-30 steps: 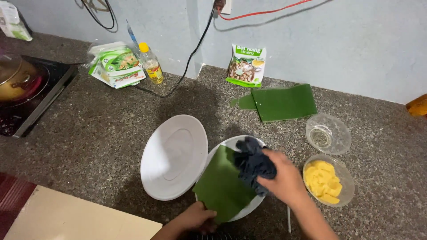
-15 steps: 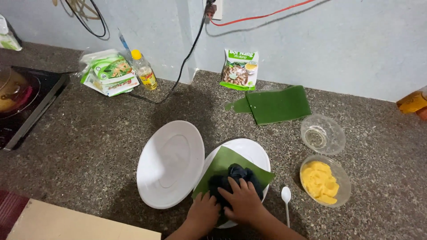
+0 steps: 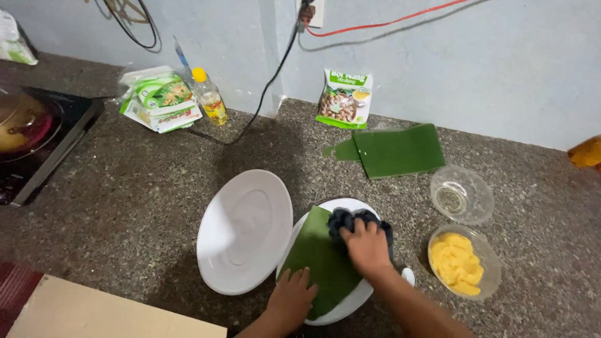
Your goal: Washing a cooking pot in a sink and wiping banana leaves with a cloth.
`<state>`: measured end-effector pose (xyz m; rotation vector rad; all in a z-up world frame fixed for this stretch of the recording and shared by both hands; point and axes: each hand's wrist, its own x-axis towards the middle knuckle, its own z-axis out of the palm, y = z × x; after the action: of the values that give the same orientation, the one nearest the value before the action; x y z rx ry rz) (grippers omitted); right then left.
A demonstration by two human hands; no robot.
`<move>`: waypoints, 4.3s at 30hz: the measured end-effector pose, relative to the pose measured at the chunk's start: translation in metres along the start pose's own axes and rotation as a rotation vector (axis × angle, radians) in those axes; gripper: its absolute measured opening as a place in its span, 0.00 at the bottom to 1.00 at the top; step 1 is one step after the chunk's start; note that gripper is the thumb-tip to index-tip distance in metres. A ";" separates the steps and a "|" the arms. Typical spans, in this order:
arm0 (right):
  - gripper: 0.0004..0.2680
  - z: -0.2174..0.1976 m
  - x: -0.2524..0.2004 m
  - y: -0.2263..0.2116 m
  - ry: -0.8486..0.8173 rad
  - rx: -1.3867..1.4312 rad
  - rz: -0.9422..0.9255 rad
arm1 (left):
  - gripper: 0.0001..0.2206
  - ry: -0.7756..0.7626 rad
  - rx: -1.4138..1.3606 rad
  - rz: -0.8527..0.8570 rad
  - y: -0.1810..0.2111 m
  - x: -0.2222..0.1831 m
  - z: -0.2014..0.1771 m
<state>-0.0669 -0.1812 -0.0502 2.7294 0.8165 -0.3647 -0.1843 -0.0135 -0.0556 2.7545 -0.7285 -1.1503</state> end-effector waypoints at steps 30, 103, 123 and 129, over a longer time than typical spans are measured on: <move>0.17 -0.043 0.039 -0.027 -0.108 -0.070 -0.098 | 0.23 0.050 0.006 0.053 -0.005 0.008 0.011; 0.23 -0.085 -0.094 0.020 0.474 0.541 0.170 | 0.16 0.489 -0.389 -0.642 -0.034 -0.048 0.017; 0.13 -0.004 0.004 0.007 -0.081 0.117 0.108 | 0.18 0.618 0.072 0.128 -0.027 0.049 0.077; 0.16 -0.025 -0.014 -0.025 0.029 0.085 0.046 | 0.20 0.429 0.075 0.096 -0.020 0.041 0.060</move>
<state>-0.0883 -0.1598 -0.0269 2.8329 0.7614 -0.3589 -0.1929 -0.0076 -0.1302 2.8409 -0.8440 -0.4941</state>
